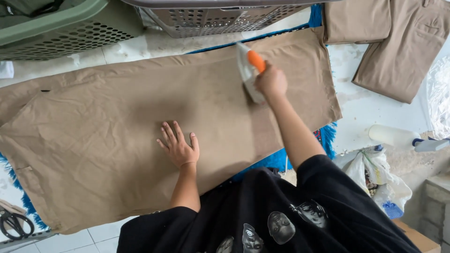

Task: Ironing a pair of brown pants on a flat surface using a spray bottle and a steam iron.

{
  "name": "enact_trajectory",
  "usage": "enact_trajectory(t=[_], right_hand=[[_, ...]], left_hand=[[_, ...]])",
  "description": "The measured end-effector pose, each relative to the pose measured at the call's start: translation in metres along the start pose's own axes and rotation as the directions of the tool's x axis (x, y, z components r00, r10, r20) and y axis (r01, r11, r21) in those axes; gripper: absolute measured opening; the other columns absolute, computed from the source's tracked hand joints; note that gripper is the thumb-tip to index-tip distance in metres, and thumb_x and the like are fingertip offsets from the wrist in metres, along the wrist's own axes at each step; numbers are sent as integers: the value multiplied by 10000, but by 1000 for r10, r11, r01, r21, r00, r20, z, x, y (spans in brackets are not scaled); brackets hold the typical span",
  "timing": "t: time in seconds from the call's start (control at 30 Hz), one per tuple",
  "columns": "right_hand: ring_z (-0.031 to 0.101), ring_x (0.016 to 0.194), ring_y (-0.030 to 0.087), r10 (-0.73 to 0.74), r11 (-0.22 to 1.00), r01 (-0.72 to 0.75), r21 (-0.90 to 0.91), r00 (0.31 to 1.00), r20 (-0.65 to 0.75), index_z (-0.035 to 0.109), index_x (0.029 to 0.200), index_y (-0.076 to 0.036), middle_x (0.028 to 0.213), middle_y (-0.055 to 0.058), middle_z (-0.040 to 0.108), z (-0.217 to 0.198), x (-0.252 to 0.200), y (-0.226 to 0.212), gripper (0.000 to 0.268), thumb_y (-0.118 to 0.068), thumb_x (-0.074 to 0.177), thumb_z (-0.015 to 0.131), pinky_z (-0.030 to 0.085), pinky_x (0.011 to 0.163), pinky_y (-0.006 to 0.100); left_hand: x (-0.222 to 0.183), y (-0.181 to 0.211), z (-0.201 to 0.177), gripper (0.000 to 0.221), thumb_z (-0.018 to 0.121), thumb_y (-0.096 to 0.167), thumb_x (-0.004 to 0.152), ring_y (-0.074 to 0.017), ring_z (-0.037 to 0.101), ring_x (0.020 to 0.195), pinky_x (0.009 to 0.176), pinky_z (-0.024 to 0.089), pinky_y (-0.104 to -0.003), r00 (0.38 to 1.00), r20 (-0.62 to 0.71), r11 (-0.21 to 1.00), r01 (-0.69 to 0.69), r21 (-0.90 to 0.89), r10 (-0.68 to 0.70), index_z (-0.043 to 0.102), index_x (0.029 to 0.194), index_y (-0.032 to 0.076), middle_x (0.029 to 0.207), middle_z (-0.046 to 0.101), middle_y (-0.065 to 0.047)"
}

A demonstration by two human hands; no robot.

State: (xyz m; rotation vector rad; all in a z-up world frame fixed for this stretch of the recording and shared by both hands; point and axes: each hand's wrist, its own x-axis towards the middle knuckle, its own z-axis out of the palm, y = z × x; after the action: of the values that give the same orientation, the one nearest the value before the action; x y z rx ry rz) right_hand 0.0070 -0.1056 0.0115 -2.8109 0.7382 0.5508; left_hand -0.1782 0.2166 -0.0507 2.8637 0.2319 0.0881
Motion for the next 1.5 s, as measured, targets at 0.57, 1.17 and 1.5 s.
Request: enact_trajectory(t=[0.57, 1.17, 1.5], right_hand=[[727, 913, 470, -63, 987, 37, 158, 984, 165, 748, 1162, -84, 918, 243, 741, 6, -91, 99, 427, -229, 763, 794, 580, 790, 567], [637, 380, 262, 56, 981, -34, 189, 992, -113, 718, 1134, -87, 498, 57, 575, -17, 106, 232, 409, -118, 727, 689, 550, 415, 394], [738, 962, 425, 137, 990, -142, 25, 979, 148, 740, 1162, -165, 969, 213, 753, 24, -192, 125, 397, -284, 784, 719, 591, 854, 541]], left_hand=[[0, -2, 0, 766, 506, 456, 914, -384, 229, 1535, 1179, 126, -631, 1000, -12, 1000, -25, -11, 25, 382, 1584, 105, 1666, 248, -200], [3, 0, 0, 781, 543, 448, 927, -400, 213, 1538, 1181, 94, -632, 999, 45, 1000, -22, 11, 21, 364, 1596, 88, 1658, 241, -221], [-4, -7, -1, 742, 533, 433, 975, -403, 178, 1540, 1191, 69, -610, 996, 7, 996, -84, -13, 84, 363, 1595, 63, 1658, 212, -238]])
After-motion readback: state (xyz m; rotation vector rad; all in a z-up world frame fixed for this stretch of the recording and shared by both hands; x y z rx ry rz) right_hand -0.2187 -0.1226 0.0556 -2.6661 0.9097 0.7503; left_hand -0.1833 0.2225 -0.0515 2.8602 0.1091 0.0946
